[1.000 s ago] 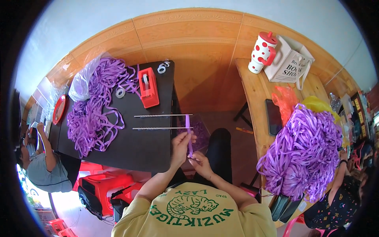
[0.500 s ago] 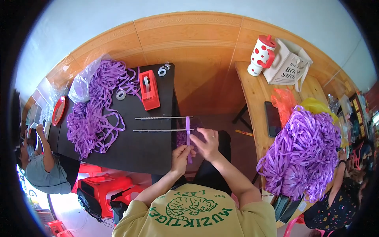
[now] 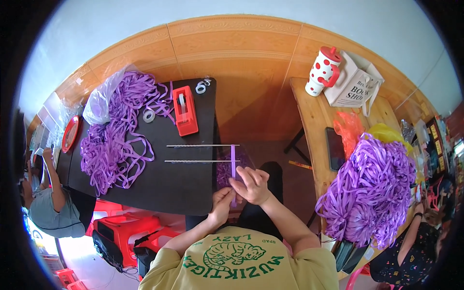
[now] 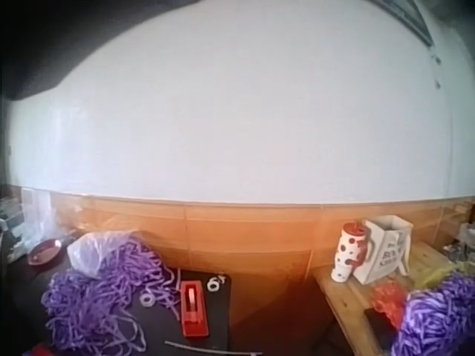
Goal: Wrapping purple ribbons around two parallel metal rods to create decorative ribbon components.
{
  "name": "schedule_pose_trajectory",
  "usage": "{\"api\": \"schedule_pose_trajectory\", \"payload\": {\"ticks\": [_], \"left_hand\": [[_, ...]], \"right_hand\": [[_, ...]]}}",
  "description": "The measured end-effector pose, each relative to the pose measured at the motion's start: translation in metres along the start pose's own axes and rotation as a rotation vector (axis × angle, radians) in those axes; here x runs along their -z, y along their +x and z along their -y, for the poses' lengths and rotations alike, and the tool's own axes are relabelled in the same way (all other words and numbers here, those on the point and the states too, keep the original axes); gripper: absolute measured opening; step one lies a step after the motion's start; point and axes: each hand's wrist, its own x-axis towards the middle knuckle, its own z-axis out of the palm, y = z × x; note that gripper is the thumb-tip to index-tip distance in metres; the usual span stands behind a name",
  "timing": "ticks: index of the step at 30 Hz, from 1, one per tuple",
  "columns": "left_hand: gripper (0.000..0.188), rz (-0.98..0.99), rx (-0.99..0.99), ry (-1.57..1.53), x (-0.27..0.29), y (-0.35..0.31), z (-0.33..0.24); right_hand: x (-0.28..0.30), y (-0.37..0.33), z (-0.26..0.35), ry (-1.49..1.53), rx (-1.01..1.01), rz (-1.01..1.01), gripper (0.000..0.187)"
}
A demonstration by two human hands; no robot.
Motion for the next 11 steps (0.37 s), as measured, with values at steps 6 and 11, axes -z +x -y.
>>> {"api": "schedule_pose_trajectory", "payload": {"ticks": [6,11], "left_hand": [[0.018,0.015,0.252,-0.123,0.005,-0.017,-0.005],[0.022,-0.026,0.146,-0.041,0.026,-0.012,0.028]], "right_hand": [[0.005,0.0,0.004,0.031,0.011,0.018,0.022],[0.005,0.009,0.008,0.076,-0.038,-0.017,0.023]]}}
